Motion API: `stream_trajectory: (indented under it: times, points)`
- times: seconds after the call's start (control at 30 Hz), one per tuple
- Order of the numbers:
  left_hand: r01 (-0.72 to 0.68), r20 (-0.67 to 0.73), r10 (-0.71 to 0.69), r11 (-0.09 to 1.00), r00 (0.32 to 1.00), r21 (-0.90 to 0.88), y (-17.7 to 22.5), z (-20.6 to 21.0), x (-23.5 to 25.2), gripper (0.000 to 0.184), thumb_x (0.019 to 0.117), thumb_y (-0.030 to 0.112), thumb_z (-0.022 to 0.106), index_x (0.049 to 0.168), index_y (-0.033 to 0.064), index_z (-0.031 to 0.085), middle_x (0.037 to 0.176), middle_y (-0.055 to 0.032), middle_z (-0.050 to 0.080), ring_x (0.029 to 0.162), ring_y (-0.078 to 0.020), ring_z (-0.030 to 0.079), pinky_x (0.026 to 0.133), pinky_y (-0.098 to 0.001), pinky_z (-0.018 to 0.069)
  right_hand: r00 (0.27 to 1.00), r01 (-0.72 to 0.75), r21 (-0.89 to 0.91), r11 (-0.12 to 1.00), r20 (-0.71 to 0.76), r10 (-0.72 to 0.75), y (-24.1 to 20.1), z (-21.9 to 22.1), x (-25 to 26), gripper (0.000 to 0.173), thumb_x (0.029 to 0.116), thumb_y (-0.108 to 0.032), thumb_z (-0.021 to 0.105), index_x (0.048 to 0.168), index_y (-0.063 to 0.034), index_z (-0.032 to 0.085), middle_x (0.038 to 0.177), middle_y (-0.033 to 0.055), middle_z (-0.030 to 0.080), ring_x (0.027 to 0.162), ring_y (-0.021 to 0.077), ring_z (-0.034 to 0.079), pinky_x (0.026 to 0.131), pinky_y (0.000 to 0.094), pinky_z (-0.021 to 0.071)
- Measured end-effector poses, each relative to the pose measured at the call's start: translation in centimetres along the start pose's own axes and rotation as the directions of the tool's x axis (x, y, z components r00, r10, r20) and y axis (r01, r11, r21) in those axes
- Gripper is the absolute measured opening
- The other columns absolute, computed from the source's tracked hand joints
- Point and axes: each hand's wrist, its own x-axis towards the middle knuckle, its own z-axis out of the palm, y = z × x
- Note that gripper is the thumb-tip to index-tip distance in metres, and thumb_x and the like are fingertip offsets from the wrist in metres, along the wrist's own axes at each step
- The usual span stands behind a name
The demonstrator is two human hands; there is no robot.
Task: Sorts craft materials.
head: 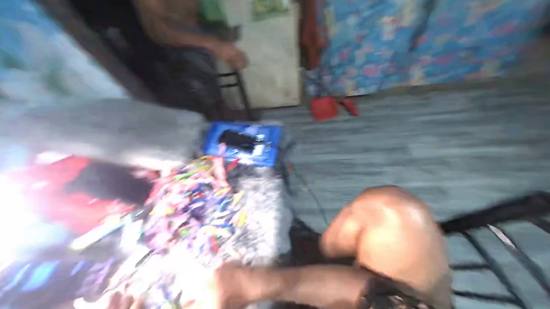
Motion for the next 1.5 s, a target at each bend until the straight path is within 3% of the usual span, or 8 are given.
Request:
stream_trajectory:
  times: [0.1,0.2,0.33,0.43,0.7,0.97,1.17,1.5]
  points:
    - [-0.086,-0.198,0.143,0.958,0.97,0.272,1.3,3.6,-1.7,0.027,0.1097,0.025,0.042,0.118,0.0219,0.067,0.081,0.0107,0.07,0.054,0.0057,0.057,0.048,-0.0087,0.0458,0.999,-0.049,0.066,0.997,0.023,0.047,1.3,-5.6,3.2,0.026,0.1031,-0.017,0.057,0.111,0.0019,0.073,0.108,0.017,0.073,0.102,0.0288,0.071,0.092,0.0503,0.0553]
    - [0.105,-0.464,0.247,0.784,0.851,0.612,-0.4,4.2,-2.4,0.05,0.1013,0.004,0.045,0.147,0.0118,0.028,0.092,0.0042,0.069,0.057,-0.0016,0.062,0.048,-0.0167,0.0531,0.964,-0.253,0.029,0.967,-0.072,0.254,4.8,-10.4,5.5,0.031,0.1058,-0.024,0.055,0.115,0.0005,0.071,0.104,0.0173,0.073,0.097,0.029,0.071,0.09,0.0516,0.0553]
    - [0.491,-0.393,0.503,-0.073,0.77,0.868,-4.5,1.3,-4.1,0.077,0.0922,0.004,0.059,0.158,-0.0051,0.021,0.152,-0.0279,0.042,0.126,-0.0377,0.057,0.1,-0.054,0.0494,0.876,-0.466,-0.107,0.878,-0.191,0.442,11.6,-13.4,7.4,0.037,0.1081,-0.034,0.051,0.123,-0.0031,0.067,0.109,0.0213,0.071,0.1,0.0384,0.07,0.089,0.0615,0.0535]
    - [0.593,-0.325,0.561,-0.4,0.761,0.698,-6.5,-0.6,-4.2,0.078,0.0859,0.008,0.063,0.157,-0.0011,0.032,0.16,-0.0308,0.03,0.138,-0.056,0.041,0.103,-0.075,0.0338,0.795,-0.596,-0.127,0.793,-0.231,0.561,15.3,-14.3,8.6,0.041,0.1094,-0.033,0.048,0.129,-0.0005,0.064,0.12,0.0257,0.068,0.113,0.0438,0.066,0.097,0.0642,0.0489]
    - [0.376,-0.242,0.434,-0.254,0.868,0.891,-3.7,5.2,-0.9,0.076,0.0903,0.027,0.068,0.154,-0.0032,0.039,0.159,-0.0312,0.031,0.144,-0.0481,0.036,0.112,-0.0618,0.035,0.678,-0.733,-0.176,0.657,-0.265,0.685,19.3,-13.9,13.1,0.05,0.1063,-0.045,0.051,0.13,-0.0032,0.064,0.121,0.0238,0.069,0.117,0.043,0.065,0.096,0.0648,0.0476]
    - [0.192,-0.387,0.075,0.773,0.919,0.605,-12.5,4.3,4.5,0.038,0.1032,0.01,0.05,0.138,-0.0065,0.049,0.133,-0.0142,0.059,0.112,-0.014,0.063,0.095,-0.0314,0.0538,0.77,-0.517,0.272,0.811,-0.267,0.58,17.1,-13.8,9.1,0.04,0.1074,-0.029,0.055,0.121,0.0074,0.062,0.108,0.0242,0.068,0.093,0.0338,0.067,0.087,0.052,0.0545]
    - [0.251,-0.313,-0.096,0.825,0.945,0.506,-13.6,1.6,3.9,0.033,0.1013,0.01,0.052,0.131,-0.0029,0.054,0.108,-0.0016,0.069,0.087,-0.0066,0.067,0.076,-0.0245,0.057,0.864,-0.466,0.49,0.737,0.071,0.499,11.4,-5.7,5.0,0.024,0.1029,-0.017,0.061,0.108,0.0056,0.064,0.086,0.0057,0.067,0.072,0.0066,0.063,0.07,0.0247,0.0548]
    - [0.126,-0.479,0.116,0.887,0.87,0.445,-13.1,1.0,3.8,0.013,0.1011,0.008,0.058,0.1,0.0039,0.07,0.089,0.0001,0.071,0.08,-0.0058,0.065,0.076,-0.0248,0.0551,0.93,-0.308,0.277,0.91,-0.117,0.349,11.5,-4.6,0.3,0.015,0.0976,-0.014,0.064,0.1,0.0002,0.069,0.087,0.0004,0.07,0.076,0.0006,0.065,0.073,0.0196,0.0556]
